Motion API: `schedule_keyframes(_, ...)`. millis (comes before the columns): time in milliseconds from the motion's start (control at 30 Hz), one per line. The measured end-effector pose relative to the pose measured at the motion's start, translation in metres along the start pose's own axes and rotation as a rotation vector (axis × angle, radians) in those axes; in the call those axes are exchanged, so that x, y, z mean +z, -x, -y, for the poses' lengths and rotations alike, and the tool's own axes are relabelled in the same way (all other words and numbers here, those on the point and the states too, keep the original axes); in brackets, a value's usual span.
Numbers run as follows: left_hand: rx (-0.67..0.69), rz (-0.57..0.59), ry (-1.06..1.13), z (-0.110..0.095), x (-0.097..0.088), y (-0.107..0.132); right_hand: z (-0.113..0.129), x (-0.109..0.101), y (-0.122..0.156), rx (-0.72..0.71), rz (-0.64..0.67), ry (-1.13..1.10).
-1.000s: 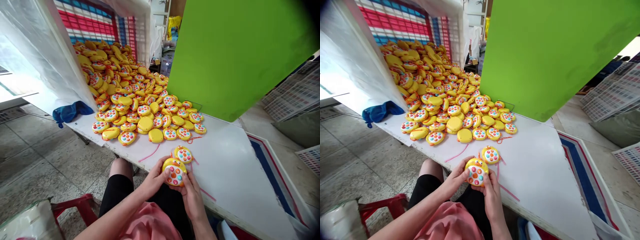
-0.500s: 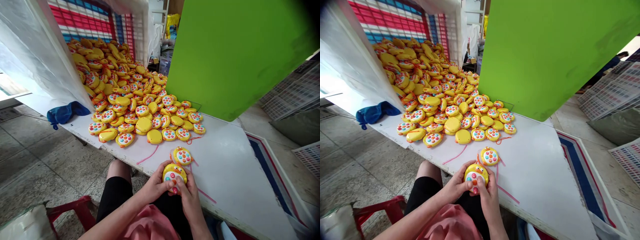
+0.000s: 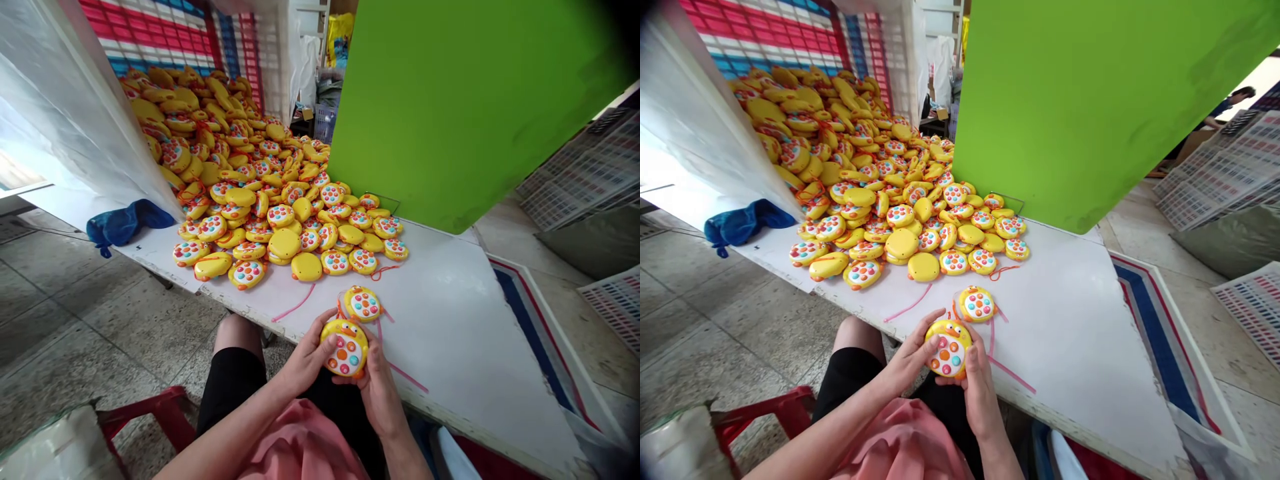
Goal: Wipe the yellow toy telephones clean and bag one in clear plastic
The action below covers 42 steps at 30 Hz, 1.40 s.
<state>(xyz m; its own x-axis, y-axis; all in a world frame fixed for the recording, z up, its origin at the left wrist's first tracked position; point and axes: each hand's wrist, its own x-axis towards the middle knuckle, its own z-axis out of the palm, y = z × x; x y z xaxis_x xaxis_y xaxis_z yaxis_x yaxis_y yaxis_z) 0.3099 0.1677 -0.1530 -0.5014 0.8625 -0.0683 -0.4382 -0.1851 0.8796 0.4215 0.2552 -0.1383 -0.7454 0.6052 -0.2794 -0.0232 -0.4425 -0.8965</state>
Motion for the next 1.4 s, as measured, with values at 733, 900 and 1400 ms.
schedule_keyframes(733, -0.053, 0.133, 0.062, 0.004, -0.003, 0.006, -0.006, -0.002, -0.003, -0.025, -0.044, -0.012)
schedule_keyframes(900, -0.073, 0.176, 0.083, -0.003, -0.003, 0.007, -0.001, 0.0, 0.001, -0.019, -0.019, -0.046)
schedule_keyframes(1400, -0.214, 0.305, 0.151, -0.016, -0.02, 0.015, 0.002, -0.001, 0.006, 0.002, -0.059, -0.05)
